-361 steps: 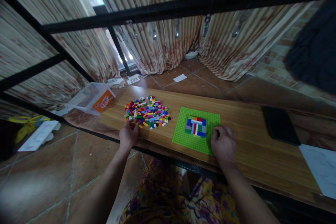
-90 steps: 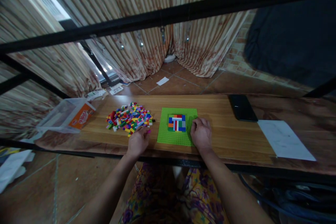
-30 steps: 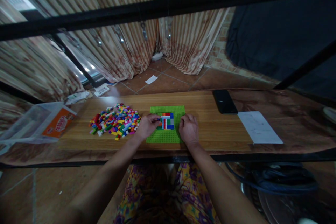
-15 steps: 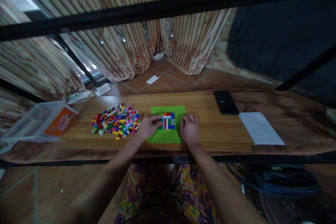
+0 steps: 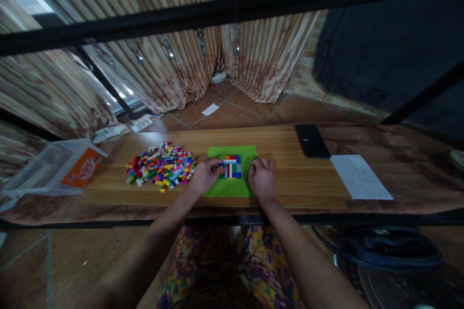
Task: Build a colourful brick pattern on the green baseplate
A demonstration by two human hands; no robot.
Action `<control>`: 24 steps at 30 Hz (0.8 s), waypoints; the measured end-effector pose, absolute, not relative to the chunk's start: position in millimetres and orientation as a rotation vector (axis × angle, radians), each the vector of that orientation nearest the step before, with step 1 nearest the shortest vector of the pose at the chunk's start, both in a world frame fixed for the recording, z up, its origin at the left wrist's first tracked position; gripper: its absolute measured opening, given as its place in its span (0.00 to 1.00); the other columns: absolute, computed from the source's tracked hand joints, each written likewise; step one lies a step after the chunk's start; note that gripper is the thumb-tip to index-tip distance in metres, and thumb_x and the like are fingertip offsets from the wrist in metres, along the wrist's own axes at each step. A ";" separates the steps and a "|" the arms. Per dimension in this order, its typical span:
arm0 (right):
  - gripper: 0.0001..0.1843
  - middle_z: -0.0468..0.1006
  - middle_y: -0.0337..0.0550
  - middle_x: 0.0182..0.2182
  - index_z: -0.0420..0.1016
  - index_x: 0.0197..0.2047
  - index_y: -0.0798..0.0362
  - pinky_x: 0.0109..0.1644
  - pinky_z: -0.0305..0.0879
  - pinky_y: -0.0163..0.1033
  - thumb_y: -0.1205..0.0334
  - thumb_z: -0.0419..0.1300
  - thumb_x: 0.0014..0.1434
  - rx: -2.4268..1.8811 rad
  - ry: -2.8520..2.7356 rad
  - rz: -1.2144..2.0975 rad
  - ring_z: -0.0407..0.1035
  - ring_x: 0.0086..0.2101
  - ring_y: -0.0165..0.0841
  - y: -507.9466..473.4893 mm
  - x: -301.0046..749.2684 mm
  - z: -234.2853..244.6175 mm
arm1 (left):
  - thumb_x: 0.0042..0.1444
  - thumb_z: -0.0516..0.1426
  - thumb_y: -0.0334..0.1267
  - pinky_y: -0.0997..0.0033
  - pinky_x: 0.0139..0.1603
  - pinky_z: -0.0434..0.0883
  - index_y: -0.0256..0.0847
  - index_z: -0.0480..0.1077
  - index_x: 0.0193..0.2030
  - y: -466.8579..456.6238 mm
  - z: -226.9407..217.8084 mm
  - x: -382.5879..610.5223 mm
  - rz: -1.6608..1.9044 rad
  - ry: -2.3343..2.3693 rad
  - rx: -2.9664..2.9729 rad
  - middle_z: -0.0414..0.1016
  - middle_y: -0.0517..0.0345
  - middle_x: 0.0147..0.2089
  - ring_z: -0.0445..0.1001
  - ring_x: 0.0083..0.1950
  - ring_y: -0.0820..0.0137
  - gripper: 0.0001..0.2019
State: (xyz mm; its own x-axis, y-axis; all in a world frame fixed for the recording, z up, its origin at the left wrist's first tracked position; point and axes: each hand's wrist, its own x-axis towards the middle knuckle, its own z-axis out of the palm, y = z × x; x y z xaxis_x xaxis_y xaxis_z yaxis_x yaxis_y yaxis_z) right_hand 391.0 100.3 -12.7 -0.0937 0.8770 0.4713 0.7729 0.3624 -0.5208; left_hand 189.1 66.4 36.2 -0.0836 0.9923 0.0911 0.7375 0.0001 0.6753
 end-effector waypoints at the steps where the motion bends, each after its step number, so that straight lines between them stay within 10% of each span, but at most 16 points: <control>1: 0.10 0.74 0.49 0.36 0.74 0.34 0.51 0.48 0.62 0.46 0.67 0.50 0.58 -1.433 -1.890 0.180 0.64 0.40 0.41 100.3 391.0 -12.4 | 0.57 0.58 0.33 0.69 0.48 0.73 0.43 0.78 0.48 66.3 37.5 190.6 0.806 1.879 1.810 0.80 0.56 0.42 0.77 0.40 0.69 0.13; 24: 0.10 0.74 0.49 0.35 0.74 0.34 0.52 0.49 0.62 0.45 0.67 0.51 0.58 -1.463 -1.900 0.164 0.63 0.40 0.41 99.9 390.6 -11.6 | 0.49 0.61 0.31 0.76 0.32 0.69 0.37 0.75 0.37 68.6 28.1 187.8 1.295 1.444 1.195 0.76 0.61 0.30 0.71 0.28 0.75 0.07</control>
